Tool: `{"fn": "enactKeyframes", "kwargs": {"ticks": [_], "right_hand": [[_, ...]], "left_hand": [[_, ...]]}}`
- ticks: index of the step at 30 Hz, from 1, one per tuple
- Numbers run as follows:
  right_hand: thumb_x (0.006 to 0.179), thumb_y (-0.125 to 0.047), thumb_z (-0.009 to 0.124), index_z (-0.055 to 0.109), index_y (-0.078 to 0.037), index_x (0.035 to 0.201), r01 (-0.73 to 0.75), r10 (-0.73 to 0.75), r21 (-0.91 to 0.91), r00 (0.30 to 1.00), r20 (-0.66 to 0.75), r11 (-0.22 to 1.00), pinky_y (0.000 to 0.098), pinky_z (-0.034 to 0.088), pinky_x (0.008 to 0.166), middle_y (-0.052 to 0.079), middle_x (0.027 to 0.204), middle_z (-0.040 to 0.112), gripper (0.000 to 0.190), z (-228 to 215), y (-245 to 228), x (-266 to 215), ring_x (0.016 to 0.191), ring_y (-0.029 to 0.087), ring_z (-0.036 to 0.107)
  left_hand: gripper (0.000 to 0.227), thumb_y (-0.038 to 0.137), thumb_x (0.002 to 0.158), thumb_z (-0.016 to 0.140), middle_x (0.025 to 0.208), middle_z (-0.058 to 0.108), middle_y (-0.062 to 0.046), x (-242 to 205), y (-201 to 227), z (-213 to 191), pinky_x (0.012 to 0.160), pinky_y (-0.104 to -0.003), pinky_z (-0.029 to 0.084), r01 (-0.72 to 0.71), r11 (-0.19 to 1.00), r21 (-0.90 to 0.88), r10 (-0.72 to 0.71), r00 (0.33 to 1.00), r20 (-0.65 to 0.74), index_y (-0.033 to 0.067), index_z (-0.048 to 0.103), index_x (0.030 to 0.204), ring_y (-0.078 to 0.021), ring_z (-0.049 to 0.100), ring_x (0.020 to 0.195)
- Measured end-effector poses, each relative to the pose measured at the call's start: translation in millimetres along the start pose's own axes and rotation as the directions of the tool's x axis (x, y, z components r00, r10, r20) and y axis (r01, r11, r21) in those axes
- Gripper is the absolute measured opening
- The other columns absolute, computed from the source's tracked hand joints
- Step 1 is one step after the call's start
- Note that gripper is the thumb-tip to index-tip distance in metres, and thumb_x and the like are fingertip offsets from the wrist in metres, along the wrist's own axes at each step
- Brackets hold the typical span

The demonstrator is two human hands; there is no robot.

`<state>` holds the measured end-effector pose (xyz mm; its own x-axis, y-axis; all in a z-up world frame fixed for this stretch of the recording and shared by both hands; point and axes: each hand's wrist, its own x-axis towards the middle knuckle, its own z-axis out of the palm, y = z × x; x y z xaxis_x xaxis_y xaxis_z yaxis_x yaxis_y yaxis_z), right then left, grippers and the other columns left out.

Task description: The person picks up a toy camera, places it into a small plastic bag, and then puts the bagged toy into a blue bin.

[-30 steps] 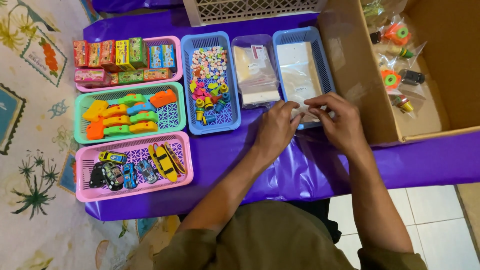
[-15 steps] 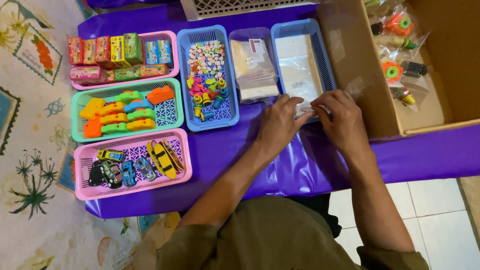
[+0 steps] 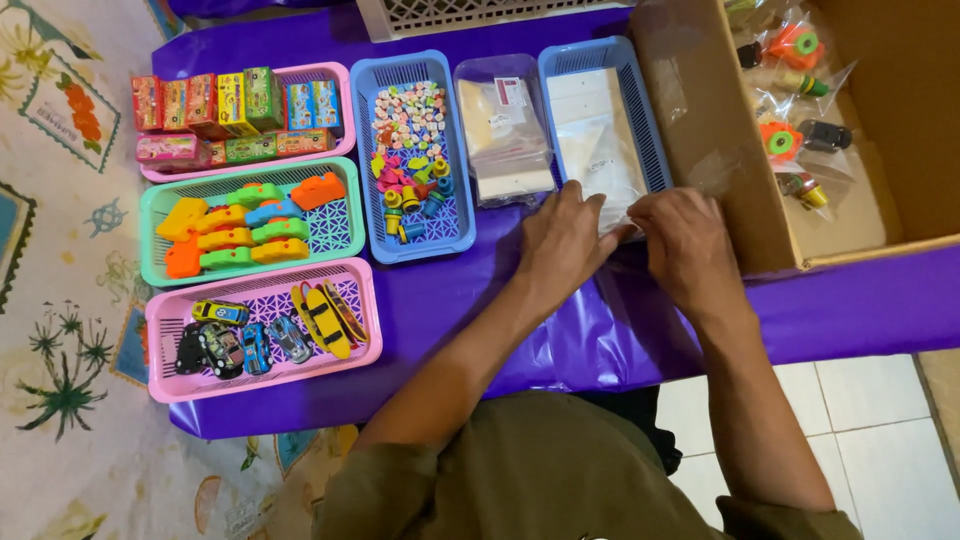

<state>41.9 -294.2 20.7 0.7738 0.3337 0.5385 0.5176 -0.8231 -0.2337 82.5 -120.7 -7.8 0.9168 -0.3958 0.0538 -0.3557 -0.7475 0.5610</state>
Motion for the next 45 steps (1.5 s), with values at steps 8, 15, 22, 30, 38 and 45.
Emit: {"fn": "enactKeyframes", "kwargs": {"ticks": [8, 15, 22, 30, 38, 45], "right_hand": [[0.103, -0.001, 0.069, 0.068, -0.008, 0.108, -0.015, 0.017, 0.033, 0.997, -0.081, 0.999, 0.0435, 0.052, 0.079, 0.006, 0.102, 0.069, 0.008, 12, 11, -11, 0.097, 0.032, 0.067], [0.101, 0.001, 0.071, 0.069, -0.006, 0.107, -0.013, 0.018, 0.097, 0.999, -0.047, 0.995, 0.0434, 0.054, 0.076, 0.009, 0.095, 0.066, 0.009, 22, 11, -7, 0.089, 0.033, 0.067], [0.097, 0.004, 0.073, 0.071, -0.003, 0.104, -0.011, 0.015, 0.101, 0.999, -0.034, 0.995, 0.0443, 0.055, 0.074, 0.012, 0.091, 0.068, 0.01, 10, 1, 1, 0.085, 0.035, 0.068], [0.101, 0.002, 0.07, 0.07, -0.003, 0.106, -0.1, 0.105, 0.187, 0.994, -0.019, 0.977, 0.0429, 0.055, 0.071, 0.012, 0.091, 0.066, 0.007, 12, 2, -1, 0.083, 0.036, 0.067], [0.106, -0.003, 0.065, 0.067, -0.007, 0.107, -0.008, 0.011, 0.053, 0.998, -0.058, 0.999, 0.0417, 0.05, 0.079, 0.006, 0.096, 0.065, 0.005, 10, 1, -9, 0.089, 0.031, 0.066], [0.099, -0.006, 0.076, 0.073, -0.007, 0.107, -0.023, 0.024, 0.027, 0.999, -0.038, 0.999, 0.0424, 0.054, 0.079, 0.008, 0.095, 0.067, 0.009, 0, -1, -3, 0.089, 0.032, 0.065]], "left_hand": [[0.06, 0.049, 0.083, 0.072, 0.099, 0.058, -0.011, -1, -2, 7, 0.07, -0.061, 0.061, -0.014, 0.999, -0.033, 0.01, 0.994, -0.113, 0.0063, 0.068, 0.125, -0.0383, 0.068, 0.099], [0.054, 0.037, 0.082, 0.076, 0.097, 0.052, -0.006, -2, -3, 9, 0.07, -0.06, 0.061, -0.092, 0.989, -0.118, 0.072, 0.984, -0.164, 0.0107, 0.066, 0.129, -0.0359, 0.066, 0.099], [0.045, 0.032, 0.082, 0.077, 0.102, 0.051, -0.003, -4, -1, 11, 0.069, -0.061, 0.062, -0.091, 0.982, -0.167, 0.059, 0.981, -0.186, 0.0134, 0.07, 0.123, -0.033, 0.064, 0.101], [0.043, 0.033, 0.077, 0.077, 0.102, 0.056, -0.003, -7, 3, 8, 0.07, -0.054, 0.064, -0.11, 0.988, -0.105, 0.092, 0.982, -0.165, 0.0111, 0.073, 0.114, -0.0284, 0.06, 0.103], [0.056, 0.036, 0.074, 0.08, 0.107, 0.058, -0.006, 1, 14, 3, 0.072, -0.058, 0.062, -0.026, 1.0, -0.001, 0.026, 0.999, -0.035, 0.007, 0.071, 0.121, -0.0299, 0.056, 0.105], [0.055, 0.026, 0.074, 0.08, 0.105, 0.059, -0.009, -4, 16, -10, 0.074, -0.057, 0.062, -0.052, 0.998, -0.035, 0.051, 0.999, -0.006, 0.0013, 0.069, 0.121, -0.0323, 0.055, 0.107]]}}
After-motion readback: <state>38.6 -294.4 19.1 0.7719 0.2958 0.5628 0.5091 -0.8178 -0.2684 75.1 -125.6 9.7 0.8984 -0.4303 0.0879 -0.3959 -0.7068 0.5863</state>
